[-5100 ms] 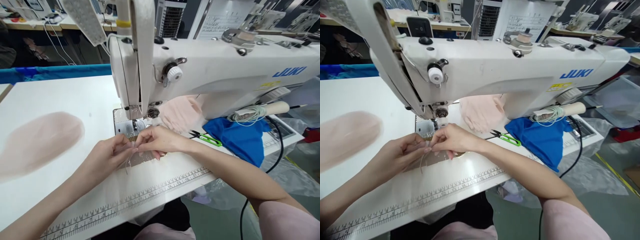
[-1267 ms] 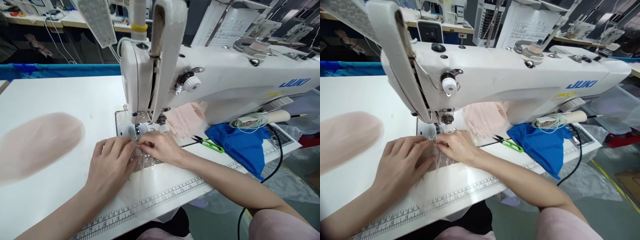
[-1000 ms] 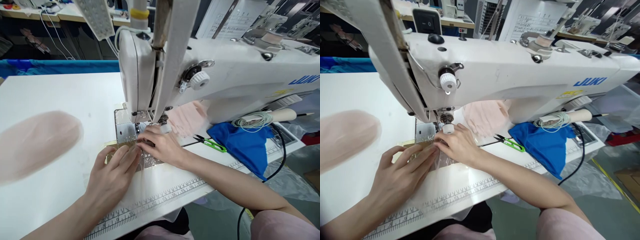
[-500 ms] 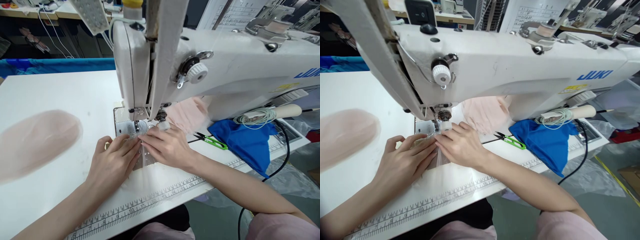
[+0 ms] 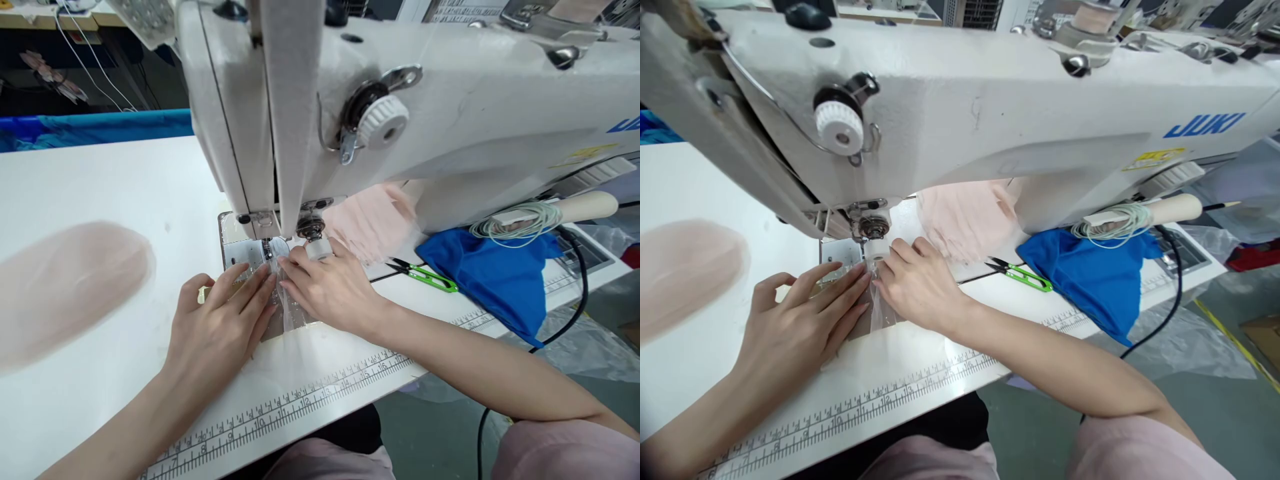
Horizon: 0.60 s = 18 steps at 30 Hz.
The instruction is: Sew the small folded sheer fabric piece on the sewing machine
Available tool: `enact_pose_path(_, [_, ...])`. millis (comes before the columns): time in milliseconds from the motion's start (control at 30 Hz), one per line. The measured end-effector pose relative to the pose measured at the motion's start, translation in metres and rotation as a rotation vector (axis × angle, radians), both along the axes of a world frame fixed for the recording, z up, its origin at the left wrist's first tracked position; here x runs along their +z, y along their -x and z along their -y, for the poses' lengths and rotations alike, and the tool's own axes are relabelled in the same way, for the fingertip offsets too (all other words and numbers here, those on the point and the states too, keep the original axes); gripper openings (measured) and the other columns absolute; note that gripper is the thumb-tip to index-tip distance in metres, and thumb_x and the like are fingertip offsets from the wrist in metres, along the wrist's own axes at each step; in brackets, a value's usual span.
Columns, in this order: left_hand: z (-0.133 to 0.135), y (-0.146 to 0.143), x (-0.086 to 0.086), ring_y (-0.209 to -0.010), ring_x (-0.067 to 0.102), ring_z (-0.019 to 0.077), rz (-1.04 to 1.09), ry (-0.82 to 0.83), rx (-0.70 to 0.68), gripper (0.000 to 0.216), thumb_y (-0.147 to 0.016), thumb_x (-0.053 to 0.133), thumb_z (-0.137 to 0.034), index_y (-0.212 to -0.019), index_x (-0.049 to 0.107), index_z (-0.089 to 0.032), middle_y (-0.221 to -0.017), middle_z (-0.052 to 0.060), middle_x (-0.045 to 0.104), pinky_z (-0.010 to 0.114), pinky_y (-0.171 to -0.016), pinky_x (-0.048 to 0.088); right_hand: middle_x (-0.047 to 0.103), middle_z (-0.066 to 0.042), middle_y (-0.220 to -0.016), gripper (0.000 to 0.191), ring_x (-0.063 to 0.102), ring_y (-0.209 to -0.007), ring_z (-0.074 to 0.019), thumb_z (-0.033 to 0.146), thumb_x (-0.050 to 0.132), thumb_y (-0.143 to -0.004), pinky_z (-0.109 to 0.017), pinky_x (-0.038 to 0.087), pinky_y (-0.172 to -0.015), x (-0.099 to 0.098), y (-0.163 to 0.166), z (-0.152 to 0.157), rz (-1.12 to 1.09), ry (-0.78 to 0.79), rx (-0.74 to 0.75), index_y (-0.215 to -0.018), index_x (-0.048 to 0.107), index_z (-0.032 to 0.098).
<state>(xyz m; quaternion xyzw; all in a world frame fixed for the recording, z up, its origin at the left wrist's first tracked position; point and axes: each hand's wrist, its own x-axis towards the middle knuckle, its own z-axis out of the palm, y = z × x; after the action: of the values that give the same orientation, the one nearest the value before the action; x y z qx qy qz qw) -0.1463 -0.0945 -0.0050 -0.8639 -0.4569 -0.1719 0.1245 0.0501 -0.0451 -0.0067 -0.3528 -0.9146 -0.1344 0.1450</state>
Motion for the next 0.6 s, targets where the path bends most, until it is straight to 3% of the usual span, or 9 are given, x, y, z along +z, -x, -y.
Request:
enact_pose_path(167, [-0.0026, 0.0015, -0.0032, -0.122, 0.057, 0.0293, 0.017, 0.051, 0.014, 0.042, -0.099, 0.047, -0.022, -0.141, 0.047, -0.027, -0.130, 0.003, 0.065, 0.049, -0.086, 0.035, 0.070, -0.011, -0.110, 0.032, 0.056, -0.099, -0.0229, 0.026, 0.044, -0.101, -0.038, 0.032, -0.077, -0.0016, -0.0006, -0.0029, 0.019, -0.013, -0.005, -0.104, 0.071, 0.010])
enact_pose_path(433, [-0.0053, 0.0031, -0.0030, -0.122, 0.057, 0.0308, -0.014, 0.036, 0.022, 0.039, -0.099, 0.047, -0.022, -0.138, 0.051, -0.022, -0.130, 0.007, 0.065, 0.050, -0.087, 0.034, 0.070, -0.012, -0.110, 0.034, 0.056, -0.099, -0.0228, 0.025, 0.040, -0.102, -0.038, 0.032, -0.078, -0.0014, -0.0005, -0.0049, 0.029, -0.011, -0.018, -0.104, 0.071, 0.010])
enact_pose_path(600, [-0.0069, 0.0027, -0.0029, -0.122, 0.057, 0.0310, 0.005, 0.044, 0.023, 0.040, -0.099, 0.047, -0.024, -0.139, 0.051, -0.026, -0.130, 0.006, 0.065, 0.050, -0.088, 0.034, 0.070, -0.012, -0.111, 0.035, 0.056, -0.100, -0.0233, 0.025, 0.040, -0.102, -0.038, 0.032, -0.079, -0.0014, -0.0001, -0.0046, 0.038, 0.012, -0.024, -0.103, 0.071, 0.011])
